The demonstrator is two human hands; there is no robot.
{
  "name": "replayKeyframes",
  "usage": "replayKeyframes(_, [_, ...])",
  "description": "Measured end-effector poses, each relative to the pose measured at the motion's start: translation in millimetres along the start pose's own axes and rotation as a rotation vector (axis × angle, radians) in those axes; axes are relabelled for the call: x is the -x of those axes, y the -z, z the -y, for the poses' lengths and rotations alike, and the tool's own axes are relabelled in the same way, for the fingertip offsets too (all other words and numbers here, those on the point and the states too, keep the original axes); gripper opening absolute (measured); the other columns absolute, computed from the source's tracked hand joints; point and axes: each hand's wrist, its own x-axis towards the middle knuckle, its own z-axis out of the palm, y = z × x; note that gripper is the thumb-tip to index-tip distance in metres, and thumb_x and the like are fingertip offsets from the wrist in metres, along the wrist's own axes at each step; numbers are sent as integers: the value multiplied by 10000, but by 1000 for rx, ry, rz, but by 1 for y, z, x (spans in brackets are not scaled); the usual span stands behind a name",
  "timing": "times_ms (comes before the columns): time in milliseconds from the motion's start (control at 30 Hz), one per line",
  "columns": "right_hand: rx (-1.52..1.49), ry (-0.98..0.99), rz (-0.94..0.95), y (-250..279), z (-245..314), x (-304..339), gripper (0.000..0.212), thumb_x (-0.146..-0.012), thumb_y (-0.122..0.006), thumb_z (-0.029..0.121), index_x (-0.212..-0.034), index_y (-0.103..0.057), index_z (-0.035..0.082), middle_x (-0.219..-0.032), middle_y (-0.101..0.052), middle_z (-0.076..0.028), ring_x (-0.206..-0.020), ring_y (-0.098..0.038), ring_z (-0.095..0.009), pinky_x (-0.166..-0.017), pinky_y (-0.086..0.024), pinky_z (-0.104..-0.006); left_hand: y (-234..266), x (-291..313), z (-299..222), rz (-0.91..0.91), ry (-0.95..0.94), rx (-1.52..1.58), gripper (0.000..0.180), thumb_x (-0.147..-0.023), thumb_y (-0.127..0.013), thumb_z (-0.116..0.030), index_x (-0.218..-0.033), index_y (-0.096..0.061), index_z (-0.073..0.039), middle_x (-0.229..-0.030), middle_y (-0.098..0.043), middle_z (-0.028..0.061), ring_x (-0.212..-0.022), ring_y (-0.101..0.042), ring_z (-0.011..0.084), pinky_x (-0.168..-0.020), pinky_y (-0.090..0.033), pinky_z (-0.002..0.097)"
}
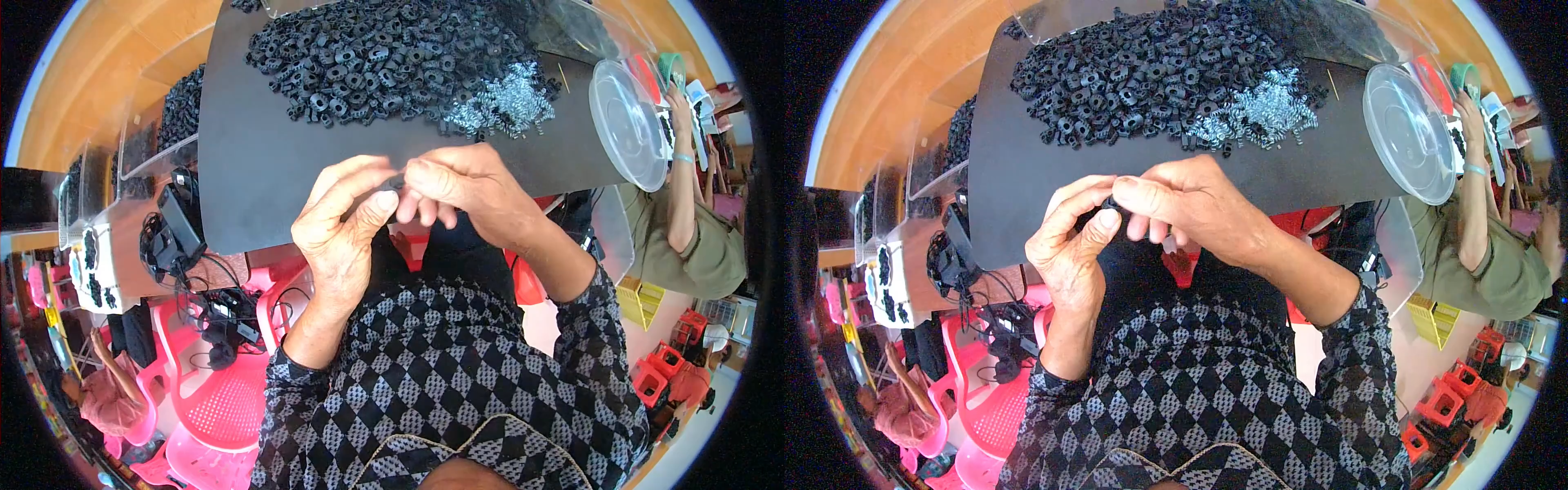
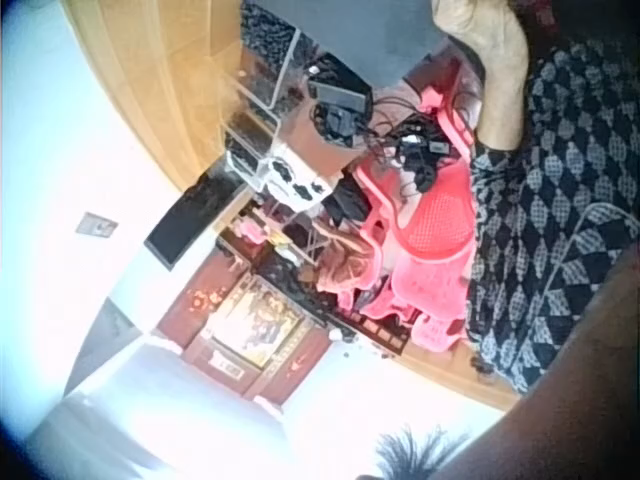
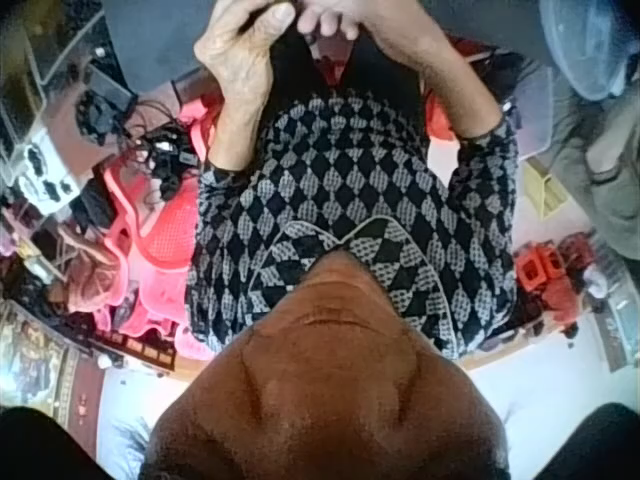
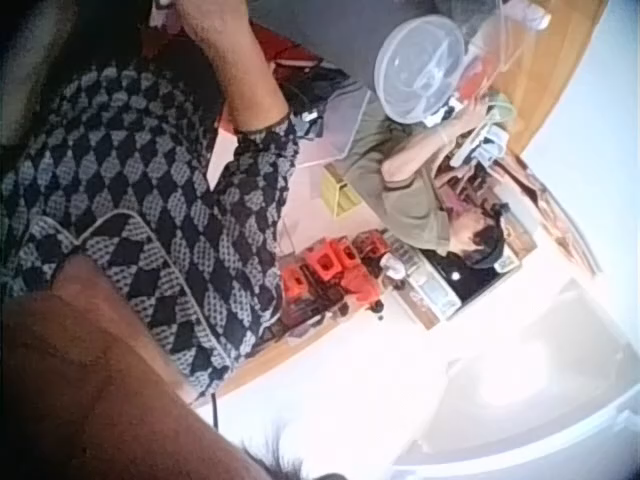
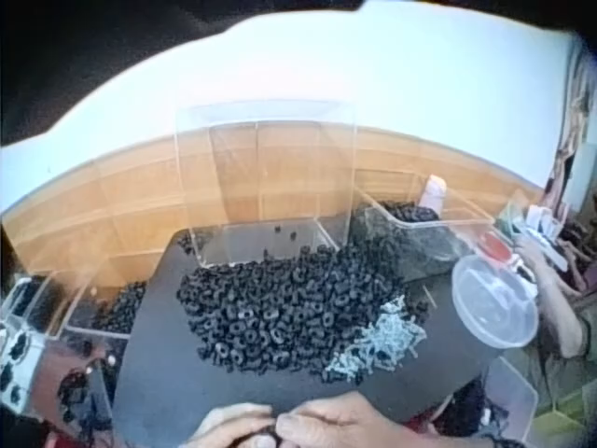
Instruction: Sorting and assembling small black components at a workshop table.
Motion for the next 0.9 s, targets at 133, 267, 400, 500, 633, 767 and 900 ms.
replayKeyframes(133, [-241, -163, 78, -6, 3, -5, 402, -886, -577, 384, -798, -649, -1, -703, -637, -61, -535, -520, -63, -438, -376, -176, -1, -1, 3, -22, -10, 76, 185, -763, -698, -30, -935, -669, 32, -964, -638, 114, -916, -587, 189, -793, -470, 282])
replayKeyframes(267, [-469, -189, 83, -10, -3, -9, 334, -877, -600, 331, -778, -650, 16, -685, -636, -71, -513, -511, -57, -433, -360, -170, -4, -3, 5, -68, -117, -9, 188, -738, -707, -36, -905, -664, 37, -914, -651, 128, -895, -599, 239, -806, -467, 316])
replayKeyframes(400, [-569, -145, 9, -18, -12, -7, 270, -862, -623, 263, -732, -661, 30, -636, -627, -68, -494, -505, -52, -432, -345, -166, -4, -7, 6, -66, -291, -198, 193, -720, -720, -73, -865, -657, 38, -839, -654, 128, -841, -609, 257, -802, -460, 356])
replayKeyframes(500, [-575, -124, -60, -23, -15, -4, 267, -847, -634, 248, -685, -656, 38, -620, -620, -67, -497, -505, -64, -436, -342, -181, -7, -5, 1, -61, -280, -181, 183, -728, -715, -106, -850, -680, 26, -857, -668, 129, -870, -613, 246, -891, -412, 401])
replayKeyframes(633, [-612, -118, -90, -29, -15, -1, 284, -842, -636, 247, -656, -642, 33, -616, -607, -62, -504, -501, -75, -449, -344, -195, -9, -3, 1, -104, -276, -189, 172, -727, -714, -103, -836, -683, 27, -840, -666, 133, -850, -615, 250, -877, -422, 394])
replayKeyframes(767, [-668, -127, -106, -33, -12, 1, 276, -847, -629, 234, -670, -638, 23, -627, -588, -57, -528, -501, -84, -460, -338, -207, -10, -2, 0, -126, -267, -187, 164, -729, -704, -89, -838, -680, 31, -842, -665, 138, -845, -614, 249, -866, -427, 387])
replayKeyframes(900, [-698, -110, -123, -35, -13, -1, 260, -843, -633, 218, -674, -633, 20, -621, -583, -55, -521, -495, -85, -456, -330, -205, -12, -5, 2, -137, -255, -177, 147, -734, -694, -69, -833, -673, 37, -838, -662, 135, -839, -611, 244, -860, -429, 381])
